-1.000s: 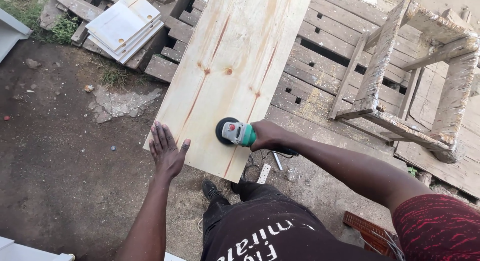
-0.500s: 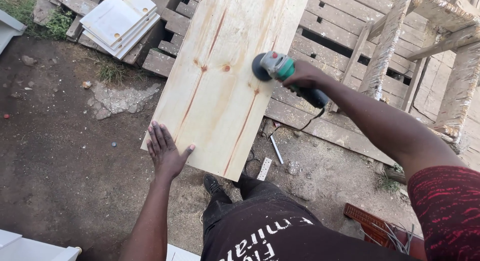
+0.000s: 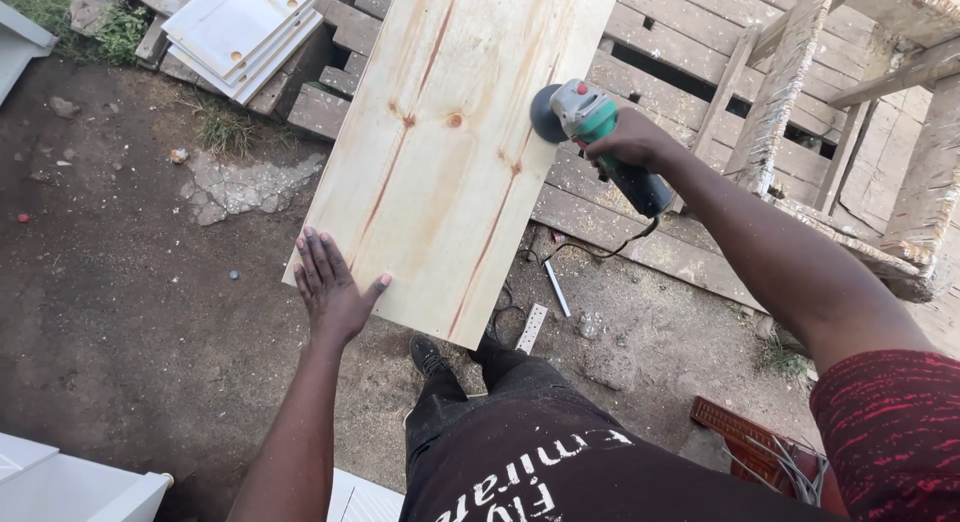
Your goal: Sanding the surface and edges of a wooden board using an electric angle grinder with a sanding disc.
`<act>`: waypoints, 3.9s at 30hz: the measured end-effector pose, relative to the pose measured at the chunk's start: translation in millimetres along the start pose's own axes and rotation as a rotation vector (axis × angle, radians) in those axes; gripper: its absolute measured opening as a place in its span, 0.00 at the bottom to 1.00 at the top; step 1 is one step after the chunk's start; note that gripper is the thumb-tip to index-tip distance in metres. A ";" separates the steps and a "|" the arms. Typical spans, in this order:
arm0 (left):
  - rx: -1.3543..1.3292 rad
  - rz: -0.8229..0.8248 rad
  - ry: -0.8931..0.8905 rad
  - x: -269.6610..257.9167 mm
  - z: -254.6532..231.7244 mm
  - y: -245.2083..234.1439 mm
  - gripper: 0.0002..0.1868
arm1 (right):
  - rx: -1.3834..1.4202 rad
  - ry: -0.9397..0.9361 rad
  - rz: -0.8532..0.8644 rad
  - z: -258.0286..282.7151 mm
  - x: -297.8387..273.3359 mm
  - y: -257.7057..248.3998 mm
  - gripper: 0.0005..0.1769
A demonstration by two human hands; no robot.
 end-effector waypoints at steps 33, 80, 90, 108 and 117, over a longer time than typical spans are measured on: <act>0.073 -0.023 0.208 -32.5 52.7 21.2 0.44 | -0.262 0.236 0.131 7.4 -242.8 251.5 0.22; -0.665 0.342 -0.570 -11.4 277.0 -21.9 0.48 | 0.040 0.156 -0.091 159.2 -96.0 310.2 0.14; -0.513 0.566 -0.005 90.7 119.7 -79.8 0.37 | 0.354 0.237 -0.566 84.2 -185.6 315.0 0.12; -0.021 0.926 0.376 198.2 104.7 -154.4 0.34 | 0.530 0.541 -0.888 161.4 -148.5 530.8 0.18; 0.188 0.681 0.524 239.1 137.0 -202.7 0.37 | 0.416 0.615 -0.973 196.0 -126.6 503.1 0.15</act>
Point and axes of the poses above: each hand's wrist, its own x-axis towards the middle knuckle, its own y-axis out of the palm, z = x × y, the point moved 4 cm from there along x, towards the middle knuckle, and after that the axes turned 11 degrees about -y, right-handed, at the moved point
